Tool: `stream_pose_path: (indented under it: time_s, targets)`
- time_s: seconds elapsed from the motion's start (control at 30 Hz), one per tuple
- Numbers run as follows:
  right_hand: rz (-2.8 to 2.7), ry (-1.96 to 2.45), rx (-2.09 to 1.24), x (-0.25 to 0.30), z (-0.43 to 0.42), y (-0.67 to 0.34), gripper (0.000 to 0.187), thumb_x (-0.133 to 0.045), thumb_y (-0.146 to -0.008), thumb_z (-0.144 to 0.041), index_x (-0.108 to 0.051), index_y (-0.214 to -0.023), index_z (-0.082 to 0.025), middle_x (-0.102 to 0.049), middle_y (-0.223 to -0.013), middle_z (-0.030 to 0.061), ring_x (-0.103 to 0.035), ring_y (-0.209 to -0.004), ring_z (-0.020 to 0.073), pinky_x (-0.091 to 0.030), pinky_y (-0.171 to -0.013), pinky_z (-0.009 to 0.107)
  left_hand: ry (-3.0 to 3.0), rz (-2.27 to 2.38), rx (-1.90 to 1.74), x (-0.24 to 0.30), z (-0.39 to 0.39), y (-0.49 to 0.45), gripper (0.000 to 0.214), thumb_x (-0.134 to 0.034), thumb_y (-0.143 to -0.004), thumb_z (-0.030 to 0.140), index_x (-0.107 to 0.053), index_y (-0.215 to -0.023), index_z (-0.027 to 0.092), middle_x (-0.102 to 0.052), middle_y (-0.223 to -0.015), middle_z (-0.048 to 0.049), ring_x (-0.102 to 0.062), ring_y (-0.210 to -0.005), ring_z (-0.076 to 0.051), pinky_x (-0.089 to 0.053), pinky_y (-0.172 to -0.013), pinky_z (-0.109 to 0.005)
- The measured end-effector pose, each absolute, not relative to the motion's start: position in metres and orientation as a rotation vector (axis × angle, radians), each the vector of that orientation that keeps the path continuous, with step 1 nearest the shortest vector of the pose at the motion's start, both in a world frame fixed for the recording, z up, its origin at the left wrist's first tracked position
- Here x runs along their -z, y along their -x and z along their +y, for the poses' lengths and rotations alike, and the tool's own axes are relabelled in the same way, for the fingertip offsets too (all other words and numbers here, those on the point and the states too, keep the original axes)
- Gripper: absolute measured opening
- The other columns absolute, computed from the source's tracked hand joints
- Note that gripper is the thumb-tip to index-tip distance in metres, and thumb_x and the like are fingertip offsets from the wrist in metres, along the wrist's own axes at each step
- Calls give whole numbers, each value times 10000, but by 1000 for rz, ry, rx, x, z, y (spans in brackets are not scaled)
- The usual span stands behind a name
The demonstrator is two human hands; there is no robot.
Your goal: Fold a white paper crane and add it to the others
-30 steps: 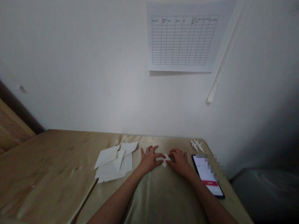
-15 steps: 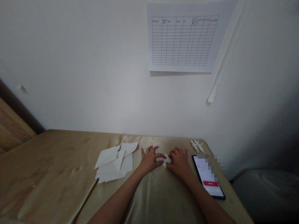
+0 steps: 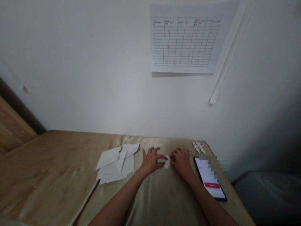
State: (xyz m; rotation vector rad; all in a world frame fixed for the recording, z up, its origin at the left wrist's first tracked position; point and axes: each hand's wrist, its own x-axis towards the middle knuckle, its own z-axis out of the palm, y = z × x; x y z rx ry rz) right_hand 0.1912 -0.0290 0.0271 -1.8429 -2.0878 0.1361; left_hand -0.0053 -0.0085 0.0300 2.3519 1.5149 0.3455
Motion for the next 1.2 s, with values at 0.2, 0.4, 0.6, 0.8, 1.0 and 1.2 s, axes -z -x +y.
stream_pose_path:
  time_s: [0.2, 0.4, 0.6, 0.8, 1.0, 1.2]
  targets:
    - [-2061, 1843, -153, -23, -25, -192, 169, -550, -896, -257, -716, -919, -244, -669, -1156, 60, -469, -1254, 275, -69, -1142, 617, -2368, 1513, -340, -30, -8, 5, 312, -710, -829, 501, -678, -1135, 554, -408, -1552, 42, -214, -1481, -377, -8, -1089, -794]
    - [-2020, 1842, -209, -17, -27, -196, 210, -501, -934, -285, -707, -958, -248, -646, -1175, 68, -497, -1209, 261, -143, -1138, 585, -2362, 1516, -319, -32, -9, 6, 309, -701, -837, 498, -677, -1142, 550, -402, -1556, 40, -207, -1484, -380, 15, -1090, -792]
    - [-2034, 1835, -197, -15, -30, -195, 230, -470, -952, -305, -691, -980, -247, -637, -1165, 74, -500, -1200, 257, -126, -1147, 590, -2351, 1515, -295, -36, -11, 5, 310, -690, -848, 491, -674, -1153, 544, -390, -1562, 50, -190, -1491, -377, 26, -1101, -779]
    - [-2021, 1860, -173, -16, -29, -194, 186, -522, -923, -309, -691, -969, -247, -638, -1164, 70, -498, -1202, 267, -132, -1141, 597, -2349, 1503, -336, -32, -10, 6, 298, -703, -837, 493, -685, -1130, 543, -409, -1551, 43, -199, -1488, -382, 22, -1093, -790]
    - [-2025, 1863, -213, -19, -31, -194, 166, -583, -883, -343, -698, -975, -268, -637, -1178, 66, -482, -1229, 277, -141, -1132, 585, -2355, 1519, -337, -31, -9, 5, 308, -698, -837, 506, -682, -1143, 537, -415, -1550, 47, -210, -1483, -377, 5, -1101, -784]
    - [-2067, 1868, -267, -22, -34, -196, 245, -644, -840, -401, -683, -1048, -276, -619, -1222, 73, -474, -1242, 286, -196, -1102, 527, -2350, 1523, -327, -30, -9, 5, 305, -697, -834, 514, -682, -1138, 545, -404, -1557, 49, -192, -1490, -384, 9, -1100, -783]
